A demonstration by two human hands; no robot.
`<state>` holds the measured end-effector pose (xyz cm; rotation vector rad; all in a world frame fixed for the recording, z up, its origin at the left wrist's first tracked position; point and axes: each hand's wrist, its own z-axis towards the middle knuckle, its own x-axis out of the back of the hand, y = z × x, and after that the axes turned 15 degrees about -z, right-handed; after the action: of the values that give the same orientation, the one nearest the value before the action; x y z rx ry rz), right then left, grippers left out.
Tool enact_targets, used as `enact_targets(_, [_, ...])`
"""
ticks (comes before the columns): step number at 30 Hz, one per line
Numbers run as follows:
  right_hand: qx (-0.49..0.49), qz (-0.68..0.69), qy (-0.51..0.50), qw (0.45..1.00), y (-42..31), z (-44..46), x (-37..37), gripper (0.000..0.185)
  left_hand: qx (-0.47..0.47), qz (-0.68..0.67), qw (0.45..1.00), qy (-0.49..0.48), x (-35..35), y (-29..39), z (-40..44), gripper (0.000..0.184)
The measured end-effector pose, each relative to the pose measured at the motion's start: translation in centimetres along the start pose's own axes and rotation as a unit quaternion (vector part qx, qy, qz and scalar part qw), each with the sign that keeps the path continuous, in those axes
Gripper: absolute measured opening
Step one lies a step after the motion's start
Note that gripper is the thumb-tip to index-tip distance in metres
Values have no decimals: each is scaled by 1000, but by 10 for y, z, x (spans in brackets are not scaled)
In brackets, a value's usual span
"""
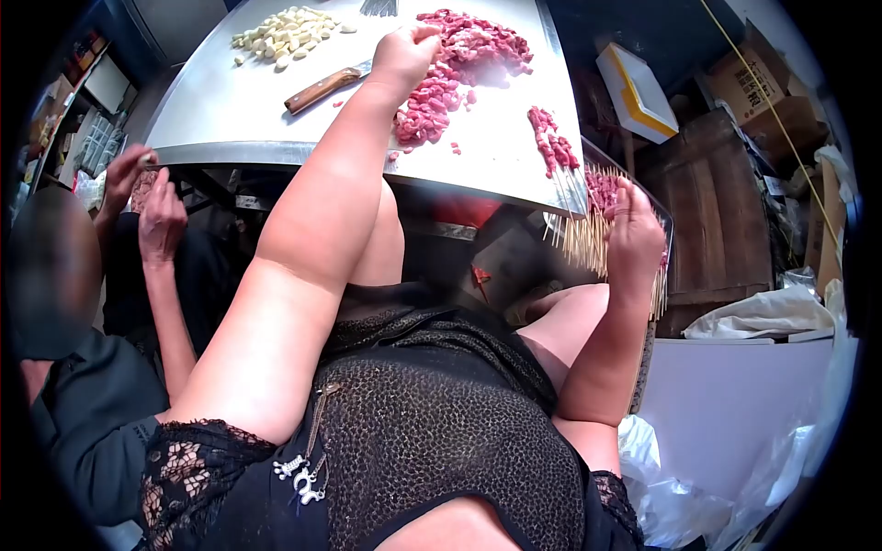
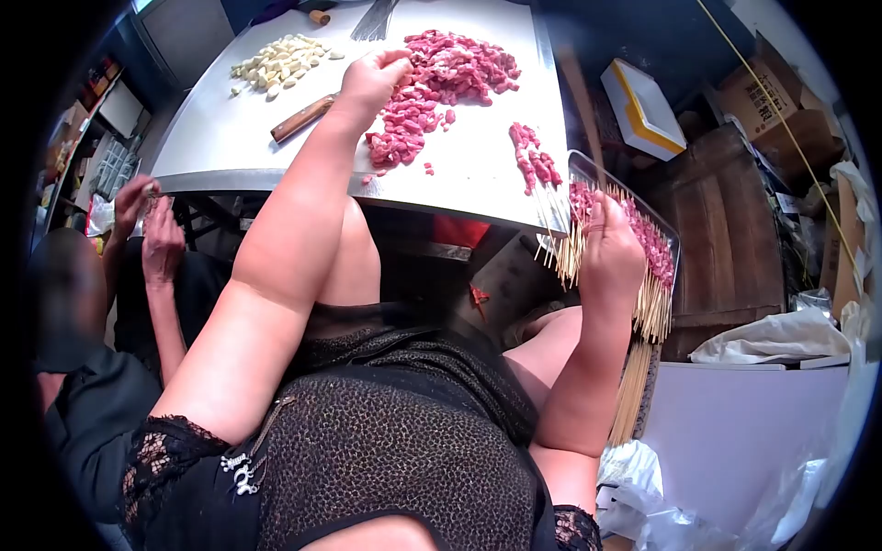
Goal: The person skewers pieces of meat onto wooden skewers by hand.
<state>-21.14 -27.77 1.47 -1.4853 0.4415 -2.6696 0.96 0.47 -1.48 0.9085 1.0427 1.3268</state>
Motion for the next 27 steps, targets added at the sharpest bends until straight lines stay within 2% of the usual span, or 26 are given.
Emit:
enact_targets(1, [-56,82,-50,994,-7,-1,8,32,-23,107,994,-27,1,1,0,26])
enact_targets(2, [-17,256,-40,966,-8,-2,1,37,-20,184,982,-50,-1,0,-2,27])
enact_targets(3, [-20,259,-41,965,-11,-1,-1,37,-17,258,963,-73,-4,9,-7,28])
enact_targets(4, [-60,380,-110,917,-16,0,-3,37,-16,261,962,-74,-7,12,-6,28])
enact_targets(5, [-97,491,-177,847,-21,1,-7,37,16,328,941,-78,-9,14,-6,26])
enact_targets(6, [-101,524,-178,827,-24,-1,-21,34,47,393,915,-81,-12,14,-5,23])
enact_targets(7, [-126,550,-187,804,-30,-1,-32,33,48,397,913,-81,-15,12,-5,23])
enact_targets(9, [-148,556,-215,789,-41,0,-42,33,29,386,912,-137,-21,8,-9,21])
enact_targets(10, [-140,580,-221,772,-40,1,-55,33,-2,423,892,-160,-23,3,-10,20])
enact_targets(11, [-137,568,-232,777,-41,0,-61,35,23,483,855,-186,-26,0,-10,22])
enact_targets(14, [-136,523,-270,797,-40,-6,-70,42,32,520,834,-183,-33,18,-16,22])
enact_targets(16, [-161,522,-279,790,-36,-12,-75,42,33,365,913,-179,-29,21,-19,20])
enact_targets(17, [-171,524,-284,784,-33,-15,-77,42,36,371,910,-183,-28,18,-17,20])
enact_targets(18, [-177,528,-287,780,-31,-18,-79,42,50,197,966,-160,-27,18,-16,19])
enact_targets(19, [-167,530,-281,782,-30,-20,-80,41,61,16,990,-128,-26,19,-16,19])
enact_targets(20, [-155,533,-274,786,-30,-19,-80,40,58,-11,993,-105,-24,21,-16,17])
enact_targets(21, [-155,536,-274,783,-30,-18,-80,40,83,-94,990,-66,-26,22,-16,19])
enact_targets(23, [-139,527,-242,803,-32,-18,-79,39,153,-170,973,-34,-27,26,-17,22])
enact_targets(25, [-139,538,-242,795,-32,-18,-77,34,165,-256,951,-50,-28,24,-16,19])
enact_targets(27, [-142,549,-240,788,-32,-18,-80,29,172,-275,944,-54,-28,23,-17,19])
